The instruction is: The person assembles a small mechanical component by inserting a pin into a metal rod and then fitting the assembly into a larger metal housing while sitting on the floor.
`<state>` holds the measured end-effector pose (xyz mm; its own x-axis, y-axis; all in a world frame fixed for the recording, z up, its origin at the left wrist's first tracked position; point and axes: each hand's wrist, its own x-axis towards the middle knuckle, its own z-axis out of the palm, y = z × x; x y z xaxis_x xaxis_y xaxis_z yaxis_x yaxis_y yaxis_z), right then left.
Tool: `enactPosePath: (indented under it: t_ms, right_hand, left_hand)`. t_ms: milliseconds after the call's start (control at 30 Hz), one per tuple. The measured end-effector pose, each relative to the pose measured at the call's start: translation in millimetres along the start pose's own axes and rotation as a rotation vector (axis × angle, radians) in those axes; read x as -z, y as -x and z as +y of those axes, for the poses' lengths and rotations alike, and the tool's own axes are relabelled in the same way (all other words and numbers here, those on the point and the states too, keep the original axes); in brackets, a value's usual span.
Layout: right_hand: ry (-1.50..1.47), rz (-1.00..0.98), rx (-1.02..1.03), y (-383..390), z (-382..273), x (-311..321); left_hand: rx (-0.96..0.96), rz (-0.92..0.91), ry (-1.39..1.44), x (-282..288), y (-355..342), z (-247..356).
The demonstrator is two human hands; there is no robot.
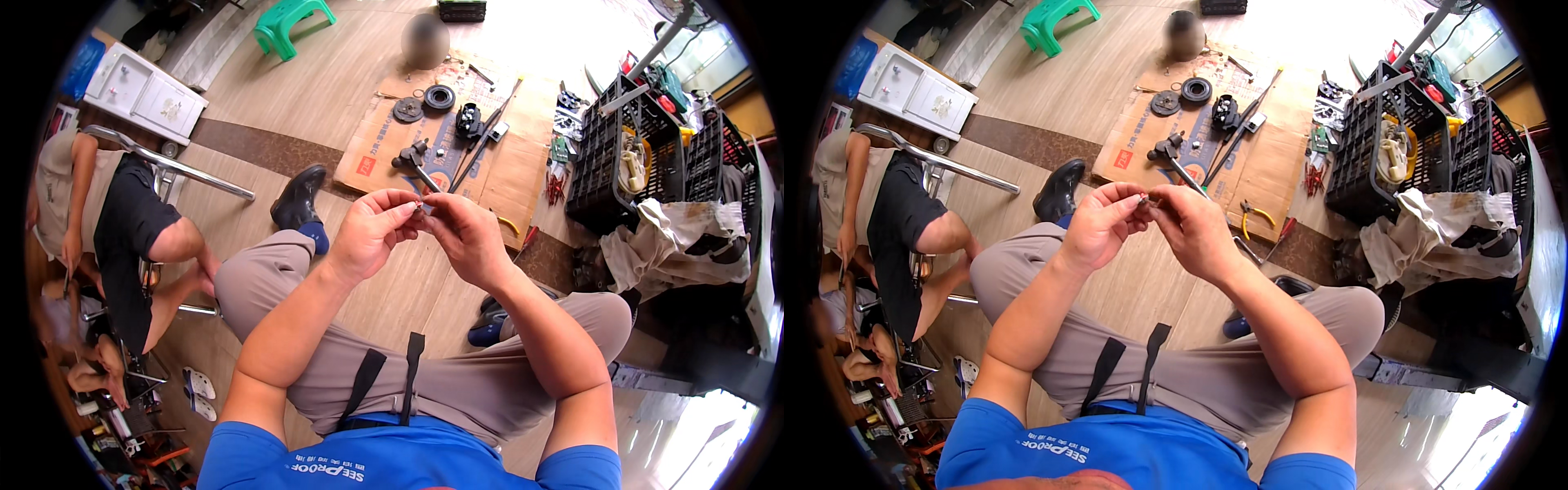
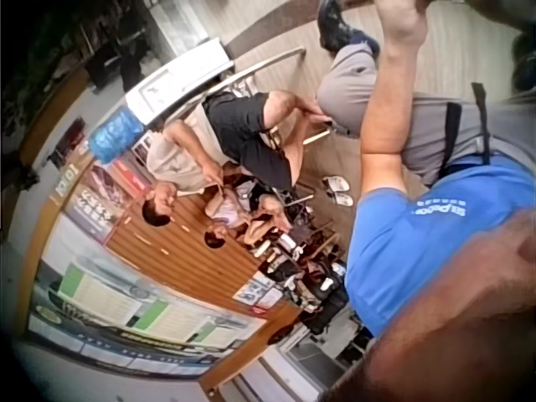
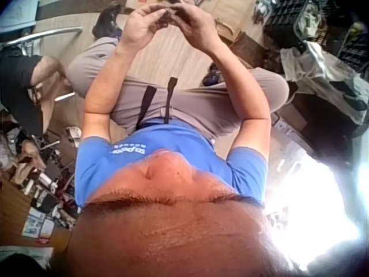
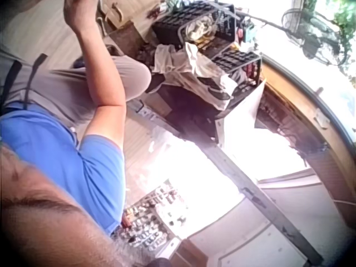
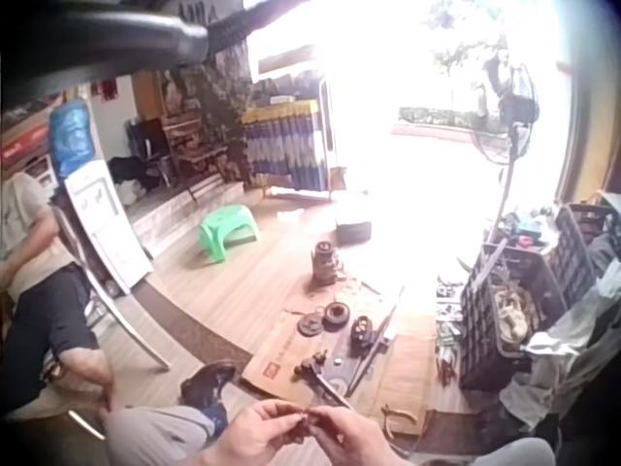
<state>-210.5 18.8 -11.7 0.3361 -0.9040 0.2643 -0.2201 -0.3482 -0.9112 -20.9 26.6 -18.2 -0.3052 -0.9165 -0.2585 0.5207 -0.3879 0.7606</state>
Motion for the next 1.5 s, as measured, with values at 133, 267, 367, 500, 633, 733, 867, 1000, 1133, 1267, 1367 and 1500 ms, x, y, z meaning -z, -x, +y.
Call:
enactPosePath:
  t_ms: [133, 267, 367, 500, 633, 733, 867, 1000, 1133, 1267, 1367, 1500]
  right_hand:
    - [-0.143, -0.005, -0.13, 1, 1, -1]
    - [-0.245, 0.011, -0.194, 1, 8, -2]
    - [-0.23, 0.032, -0.185, 2, 9, -3]
    - [-0.153, 0.027, -0.144, 1, 9, -1]
    - [-0.073, 0.028, -0.129, 0, 2, 2]
    - [-0.042, 0.035, -0.107, 1, -1, 2]
    - [-0.01, 0.066, -0.057, 1, 0, 2]
    - [0.045, 0.068, -0.017, 1, -1, 2]
    - [0.071, 0.082, 0.003, 2, 0, 1]
    - [0.104, 0.077, 0.016, 2, -2, 1]
    - [0.096, 0.07, 0.021, 2, -3, 2]
    - [0.085, 0.071, 0.052, 3, -3, 1]
  left_hand:
    - [0.0, 0.007, -0.013, -1, 0, -1]
    - [-0.008, 0.042, -0.024, -5, 1, 0]
    - [0.002, 0.041, -0.021, -3, 1, 0]
    - [0.017, 0.036, -0.043, -2, 1, -1]
    - [0.005, 0.044, -0.02, -1, 0, -2]
    - [0.006, 0.045, -0.027, -1, 0, -2]
    - [0.01, 0.032, -0.03, -2, 0, -2]
    - [0.007, 0.043, -0.019, -6, 1, -3]
    - [-0.004, 0.071, -0.044, -1, 1, -5]
    - [0.02, 0.055, -0.039, -1, 1, -3]
    - [0.033, 0.033, -0.007, -5, 1, -3]
    - [0.021, 0.03, 0.009, -3, 1, -4]
